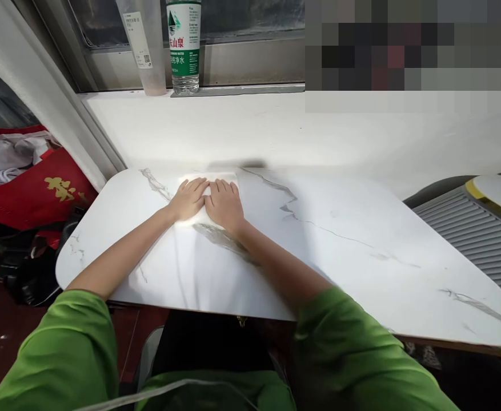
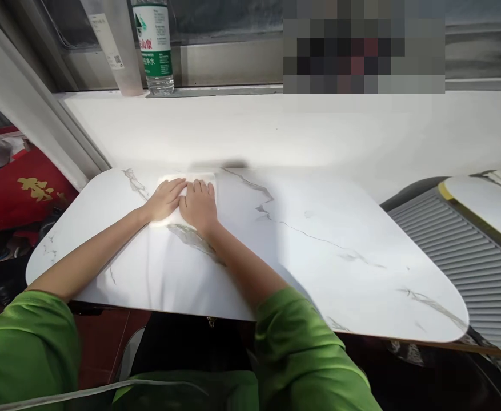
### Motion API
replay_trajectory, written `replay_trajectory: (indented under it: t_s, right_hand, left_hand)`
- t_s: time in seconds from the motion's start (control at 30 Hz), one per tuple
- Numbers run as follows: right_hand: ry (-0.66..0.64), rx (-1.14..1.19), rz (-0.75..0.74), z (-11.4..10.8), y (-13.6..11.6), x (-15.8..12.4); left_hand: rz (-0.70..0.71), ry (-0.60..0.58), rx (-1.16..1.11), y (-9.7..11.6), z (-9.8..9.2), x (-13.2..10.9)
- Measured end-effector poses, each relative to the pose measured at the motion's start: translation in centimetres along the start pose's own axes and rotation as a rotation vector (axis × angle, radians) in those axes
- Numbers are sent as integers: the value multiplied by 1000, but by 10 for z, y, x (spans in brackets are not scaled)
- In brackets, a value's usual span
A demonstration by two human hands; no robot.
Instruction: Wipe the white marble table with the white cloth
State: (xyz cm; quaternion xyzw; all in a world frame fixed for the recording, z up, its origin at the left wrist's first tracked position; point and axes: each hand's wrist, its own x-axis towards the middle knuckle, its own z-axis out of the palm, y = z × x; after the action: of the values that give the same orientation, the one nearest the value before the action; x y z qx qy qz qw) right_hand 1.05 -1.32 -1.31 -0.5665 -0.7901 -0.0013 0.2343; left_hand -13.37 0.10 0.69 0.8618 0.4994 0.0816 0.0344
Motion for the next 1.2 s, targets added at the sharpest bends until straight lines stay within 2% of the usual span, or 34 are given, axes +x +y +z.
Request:
replay_trajectory:
  t_s: [0.23, 0.4, 0.53, 0.63, 0.7, 0.77, 0.9, 1.07, 1.2]
  right_hand:
    - [-95, 11, -18, -23, -61, -73]
    - [-182, 119, -38, -38, -96, -104]
    - [-215, 157, -125, -43, -108, -115]
    - [-167, 123, -214, -38, -107, -114]
    - [-126, 95, -270, -31, -103, -105]
    - [-97, 70, -302, -21, -98, -88]
    - [-59, 22, -267, 5, -83, -36]
    - [-24, 24, -198, 36, -60, 35]
    - [1, 26, -183, 51, -44, 76]
  left_hand:
    - [16, -5, -25, 12, -8, -95]
    - [27, -9, -42, 11, -17, -154]
    - [-39, -16, -37, 17, -25, -185]
    - [-144, 29, -12, 21, -25, -191]
    - [-207, 42, 4, 19, -24, -183]
    - [-261, 6, 4, 12, -23, -165]
    - [-349, -20, -9, -14, -22, -106]
    - [-284, 69, -23, -59, -17, -31]
    - [-248, 124, -63, -89, -10, 14]
